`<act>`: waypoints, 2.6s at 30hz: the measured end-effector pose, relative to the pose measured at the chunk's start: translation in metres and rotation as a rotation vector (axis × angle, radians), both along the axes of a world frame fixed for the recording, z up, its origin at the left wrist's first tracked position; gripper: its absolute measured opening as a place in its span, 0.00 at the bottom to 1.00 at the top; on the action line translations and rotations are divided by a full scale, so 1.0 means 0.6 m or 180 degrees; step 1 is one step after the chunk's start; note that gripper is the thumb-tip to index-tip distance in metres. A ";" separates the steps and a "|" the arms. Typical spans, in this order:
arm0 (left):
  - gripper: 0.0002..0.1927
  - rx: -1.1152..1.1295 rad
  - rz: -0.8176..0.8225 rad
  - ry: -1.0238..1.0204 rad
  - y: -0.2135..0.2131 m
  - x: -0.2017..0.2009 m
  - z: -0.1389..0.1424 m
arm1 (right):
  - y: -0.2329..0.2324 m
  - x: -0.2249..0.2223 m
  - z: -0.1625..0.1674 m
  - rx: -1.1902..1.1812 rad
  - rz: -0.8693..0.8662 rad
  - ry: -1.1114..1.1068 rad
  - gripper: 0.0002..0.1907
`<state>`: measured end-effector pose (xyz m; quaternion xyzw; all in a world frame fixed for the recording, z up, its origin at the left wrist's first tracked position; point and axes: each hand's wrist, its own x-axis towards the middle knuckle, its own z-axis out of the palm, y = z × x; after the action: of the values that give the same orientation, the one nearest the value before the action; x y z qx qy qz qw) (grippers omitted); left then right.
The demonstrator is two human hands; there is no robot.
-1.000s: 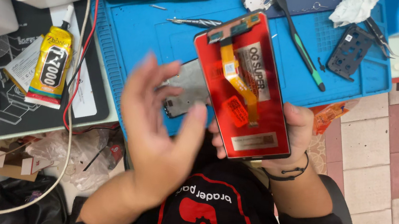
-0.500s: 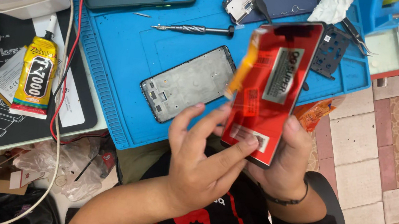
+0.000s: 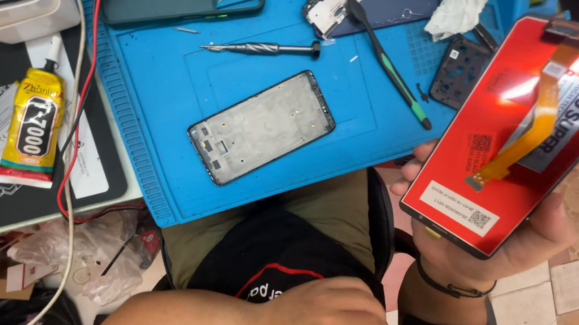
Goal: The person applies adhesive from a T-7000 tube around the edges of a phone frame on a repair mat, then picks up a replacement display with its flex cable, aligns it with the frame, and presses the display into place along the edges.
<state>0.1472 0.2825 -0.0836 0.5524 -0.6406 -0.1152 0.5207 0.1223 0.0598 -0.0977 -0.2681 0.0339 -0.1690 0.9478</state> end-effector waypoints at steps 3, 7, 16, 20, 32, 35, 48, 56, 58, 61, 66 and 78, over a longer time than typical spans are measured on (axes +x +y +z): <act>0.10 -0.0268 0.0924 -0.0055 -0.009 0.002 0.030 | -0.012 -0.007 -0.014 0.0043 0.0165 0.0003 0.43; 0.12 -0.0127 0.1588 -0.0292 -0.016 0.015 0.063 | -0.019 -0.025 -0.036 -0.0173 0.0373 0.0126 0.47; 0.15 -0.0455 0.2646 0.1290 0.066 0.040 0.070 | -0.060 0.022 -0.075 -0.0002 0.1685 0.0000 0.50; 0.16 -0.0782 0.2042 0.3145 0.125 0.055 0.067 | -0.028 0.039 -0.074 -0.0311 0.2751 0.0273 0.51; 0.11 0.0794 0.2109 0.2312 0.299 0.022 0.048 | 0.118 0.134 -0.065 -0.1353 0.5608 0.0624 0.63; 0.10 0.0471 0.1992 0.2734 0.300 0.018 0.026 | 0.115 0.105 -0.053 -0.1280 0.5093 0.0832 0.69; 0.10 0.0639 0.1908 0.3358 0.224 0.023 -0.030 | 0.074 0.063 -0.041 -0.2925 0.2164 -0.0065 0.08; 0.16 0.1506 0.0637 0.3207 0.172 0.046 -0.064 | 0.051 0.072 0.026 -0.3184 0.2626 -0.0760 0.10; 0.14 0.1611 0.0554 0.3933 0.144 0.039 -0.075 | 0.009 0.073 0.036 -0.3395 0.2427 -0.0763 0.13; 0.13 0.1354 0.1370 0.3545 0.108 0.043 -0.062 | -0.091 0.057 0.057 -0.4153 0.1005 0.0292 0.16; 0.13 0.1259 0.2126 0.3535 0.049 0.085 0.042 | -0.243 0.149 0.022 -0.4964 -0.1902 0.1532 0.19; 0.13 -0.0510 0.0684 0.2685 -0.330 0.305 0.126 | -0.390 0.174 -0.046 -0.6079 -0.1825 0.1405 0.22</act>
<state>0.3301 0.0844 -0.0081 0.4784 -0.3179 -0.2258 0.7868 0.2264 -0.1741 -0.1251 -0.9189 0.1218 -0.2928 0.2347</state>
